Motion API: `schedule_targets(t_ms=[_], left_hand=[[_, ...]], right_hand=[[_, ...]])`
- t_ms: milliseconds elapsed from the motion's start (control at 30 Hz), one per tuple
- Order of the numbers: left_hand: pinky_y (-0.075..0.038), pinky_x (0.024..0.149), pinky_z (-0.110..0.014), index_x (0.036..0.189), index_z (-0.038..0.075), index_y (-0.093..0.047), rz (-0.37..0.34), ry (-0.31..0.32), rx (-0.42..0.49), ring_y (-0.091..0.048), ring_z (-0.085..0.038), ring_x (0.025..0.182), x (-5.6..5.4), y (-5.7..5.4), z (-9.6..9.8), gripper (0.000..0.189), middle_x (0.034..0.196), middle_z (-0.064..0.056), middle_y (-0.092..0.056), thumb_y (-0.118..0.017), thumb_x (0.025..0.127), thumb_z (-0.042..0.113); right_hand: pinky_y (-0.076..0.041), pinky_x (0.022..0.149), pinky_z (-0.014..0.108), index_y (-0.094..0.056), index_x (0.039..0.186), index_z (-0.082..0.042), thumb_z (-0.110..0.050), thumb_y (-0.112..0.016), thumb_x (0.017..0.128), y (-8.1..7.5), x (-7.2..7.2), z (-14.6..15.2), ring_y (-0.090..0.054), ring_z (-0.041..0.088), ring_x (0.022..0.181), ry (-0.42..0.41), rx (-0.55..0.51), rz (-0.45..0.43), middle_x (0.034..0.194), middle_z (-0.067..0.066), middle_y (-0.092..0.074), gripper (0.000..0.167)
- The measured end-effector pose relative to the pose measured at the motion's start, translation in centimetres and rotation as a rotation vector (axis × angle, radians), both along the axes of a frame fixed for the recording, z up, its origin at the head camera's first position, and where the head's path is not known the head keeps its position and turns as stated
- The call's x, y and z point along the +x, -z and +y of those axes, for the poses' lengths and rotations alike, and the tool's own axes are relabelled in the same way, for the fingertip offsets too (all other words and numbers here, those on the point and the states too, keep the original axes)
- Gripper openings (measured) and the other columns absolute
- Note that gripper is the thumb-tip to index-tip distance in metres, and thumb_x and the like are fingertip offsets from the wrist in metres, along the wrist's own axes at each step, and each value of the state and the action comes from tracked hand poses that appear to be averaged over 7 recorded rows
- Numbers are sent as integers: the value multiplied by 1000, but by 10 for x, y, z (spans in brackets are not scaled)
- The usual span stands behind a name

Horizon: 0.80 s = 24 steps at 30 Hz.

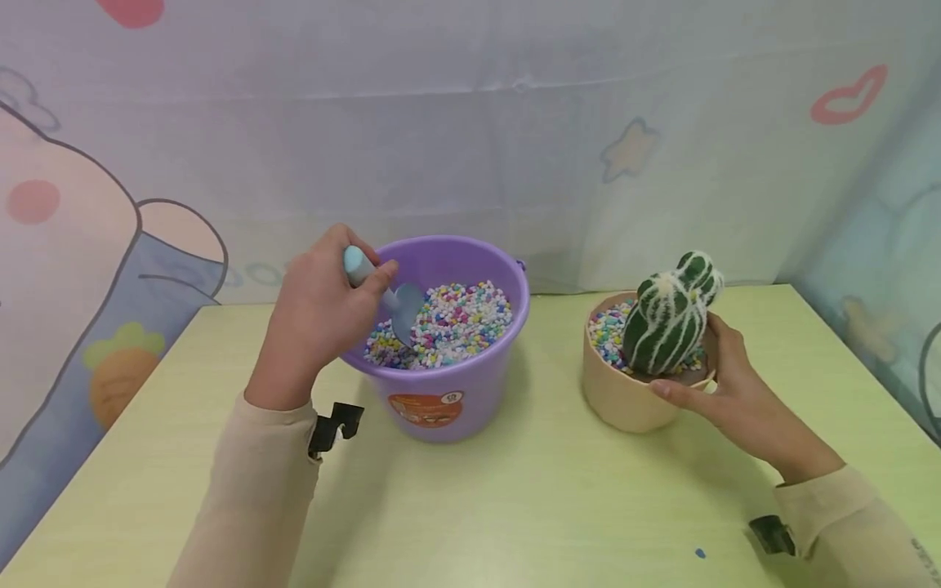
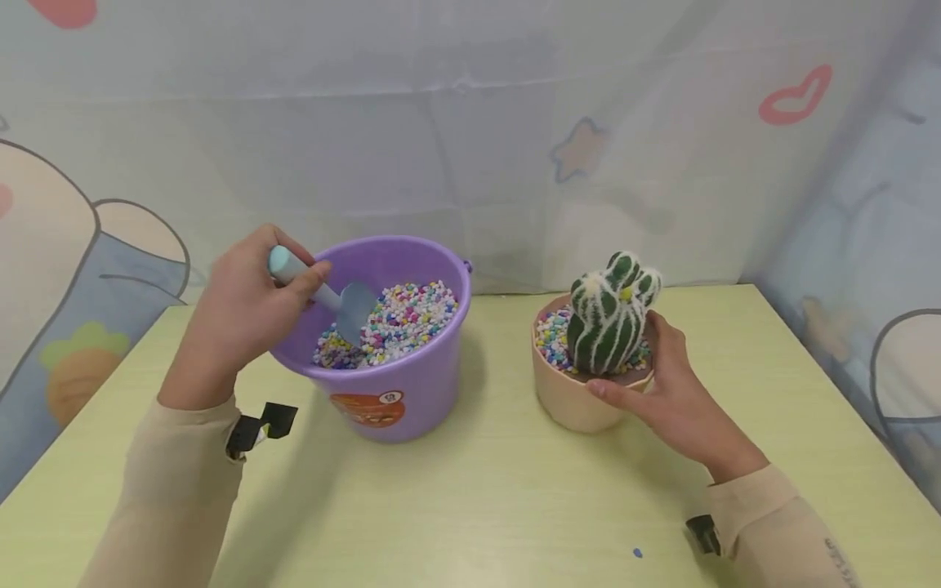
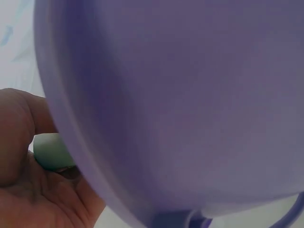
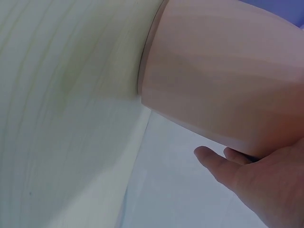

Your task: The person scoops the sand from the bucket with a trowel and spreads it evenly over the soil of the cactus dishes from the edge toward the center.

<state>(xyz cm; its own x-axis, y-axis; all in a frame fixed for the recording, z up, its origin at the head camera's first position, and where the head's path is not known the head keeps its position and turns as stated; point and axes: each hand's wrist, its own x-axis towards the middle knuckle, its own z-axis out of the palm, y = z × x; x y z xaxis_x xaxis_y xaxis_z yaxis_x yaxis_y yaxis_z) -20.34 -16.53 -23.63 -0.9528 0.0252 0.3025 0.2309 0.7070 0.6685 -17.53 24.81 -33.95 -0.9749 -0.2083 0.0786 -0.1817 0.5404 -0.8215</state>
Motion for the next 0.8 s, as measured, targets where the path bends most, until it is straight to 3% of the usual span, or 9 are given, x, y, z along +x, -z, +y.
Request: schedule_targets(t_ms=[167, 333, 500, 667, 800], left_hand=[[-50, 67, -38, 101, 0, -51, -30, -14, 70, -63, -25, 76, -4, -3, -8, 25, 85, -15, -58, -63, 98, 21], [-56, 67, -33, 100, -2, -52, -22, -41, 211, -70, -30, 75, -8, 2, -13, 27, 90, -15, -62, -64, 97, 21], [-57, 67, -28, 101, -5, -52, -30, -32, 352, -71, -26, 80, -9, 5, -12, 29, 93, -16, -61, -66, 96, 21], [-57, 69, -28, 102, -5, -51, 1, -7, 405, -71, -22, 80, -11, 10, -9, 31, 94, -16, -62, -65, 97, 23], [-57, 67, -28, 103, -4, -48, 17, -29, 447, -70, -21, 78, -14, 14, -7, 31, 95, -19, -65, -62, 99, 24]], right_hand=[[-12, 103, 72, 13, 154, -8, -18, -72, 91, 0, 1, -2, -9, 46, 136, -7, -5, 15, 152, 29, -4, 106], [-13, 103, 71, 10, 154, -7, -17, -73, 90, -1, 0, -2, -10, 44, 135, -22, -16, 45, 151, 29, -6, 105], [-13, 103, 71, 11, 154, -7, -20, -73, 91, -2, 0, -1, -10, 43, 136, -12, -15, 29, 152, 28, -7, 105], [-11, 104, 71, 12, 154, -8, -20, -72, 91, -1, 0, -1, -8, 44, 137, -10, -8, 23, 152, 28, -5, 105], [-10, 104, 71, 13, 154, -8, -19, -72, 91, -2, 0, 0, -7, 46, 137, -2, 8, 11, 152, 30, -2, 106]])
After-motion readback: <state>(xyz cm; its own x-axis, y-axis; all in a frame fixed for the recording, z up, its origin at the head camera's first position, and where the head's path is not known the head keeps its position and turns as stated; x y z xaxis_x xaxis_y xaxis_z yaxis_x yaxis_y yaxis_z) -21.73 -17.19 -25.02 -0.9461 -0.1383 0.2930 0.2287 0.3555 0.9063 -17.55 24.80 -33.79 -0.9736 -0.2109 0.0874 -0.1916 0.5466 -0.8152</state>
